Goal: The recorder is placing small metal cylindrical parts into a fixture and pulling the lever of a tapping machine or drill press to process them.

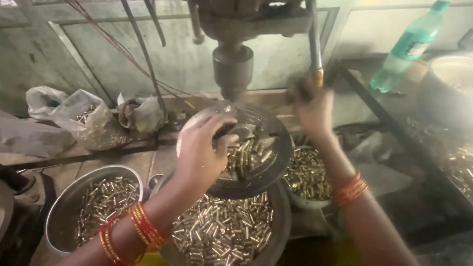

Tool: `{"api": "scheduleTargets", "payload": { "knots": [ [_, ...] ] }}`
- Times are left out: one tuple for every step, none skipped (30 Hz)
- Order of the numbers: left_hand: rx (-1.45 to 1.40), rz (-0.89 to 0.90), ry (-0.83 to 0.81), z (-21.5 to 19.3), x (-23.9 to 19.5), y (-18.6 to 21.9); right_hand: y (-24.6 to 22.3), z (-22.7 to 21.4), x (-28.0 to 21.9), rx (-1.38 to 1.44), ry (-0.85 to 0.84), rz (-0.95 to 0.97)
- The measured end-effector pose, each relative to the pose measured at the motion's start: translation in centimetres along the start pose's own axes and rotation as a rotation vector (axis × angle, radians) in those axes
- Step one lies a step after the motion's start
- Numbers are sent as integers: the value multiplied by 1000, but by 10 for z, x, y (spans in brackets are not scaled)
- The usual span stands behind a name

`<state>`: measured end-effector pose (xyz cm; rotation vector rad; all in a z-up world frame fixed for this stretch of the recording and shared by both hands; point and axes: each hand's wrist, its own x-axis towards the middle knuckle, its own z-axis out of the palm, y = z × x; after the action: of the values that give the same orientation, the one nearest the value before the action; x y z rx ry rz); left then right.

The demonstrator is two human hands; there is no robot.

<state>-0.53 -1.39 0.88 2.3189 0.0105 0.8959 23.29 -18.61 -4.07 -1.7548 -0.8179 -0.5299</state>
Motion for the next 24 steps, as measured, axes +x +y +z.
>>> {"api": "scheduleTargets", "payload": {
  "knots": [
    [-4,-2,-9,0,0,8,38,2,-22,-134,-58,-101],
    [-6,3,-11,3,-1,8,86,12,-59,-138,-54,-100],
    [-20,-4,-23,5,0,7,129,21,-89,-230,-257,269],
    [-34,-12,-34,7,1,6,168,28,-112,-319,-458,641],
    [-31,-11,-31,10,2,3,171,28,-127,-317,-459,637],
    [29,112,26,13,2,-1,174,28,-142,-427,-531,652],
    [90,231,79,16,2,-6,178,29,-159,-535,-607,667],
    [94,228,79,15,2,-3,177,32,-164,-532,-611,666],
    [77,169,41,15,4,0,176,35,-167,-667,-603,492],
    [61,110,2,13,5,4,175,37,-171,-796,-592,314],
    [64,110,3,12,6,4,174,40,-171,-793,-591,312],
    [18,119,10,11,6,5,172,43,-171,-813,-543,248],
    [-28,128,19,9,6,5,170,45,-170,-834,-495,183],
    [-25,129,23,6,6,5,164,44,-169,-833,-494,178],
    [-34,54,-40,3,7,4,158,42,-166,-802,-514,190],
    [-42,-21,-103,1,7,3,153,41,-163,-771,-534,200],
    [-40,-17,-99,-7,8,5,157,38,-162,-771,-529,196],
    [-63,-122,-164,-13,8,7,163,34,-161,-756,-573,384],
    [-89,-231,-231,-19,6,8,168,30,-164,-738,-619,576],
    [-89,-233,-230,-28,9,13,166,26,-164,-738,-620,574],
    [-27,-409,-322,-35,11,17,164,19,-167,-492,-368,646],
    [35,-587,-412,-42,13,21,163,11,-169,-244,-115,704],
    [32,-585,-412,-39,11,13,123,-1,-156,-248,-113,702],
    [-64,-576,-380,-37,10,4,83,-12,-142,-28,15,714]
  ]
}}
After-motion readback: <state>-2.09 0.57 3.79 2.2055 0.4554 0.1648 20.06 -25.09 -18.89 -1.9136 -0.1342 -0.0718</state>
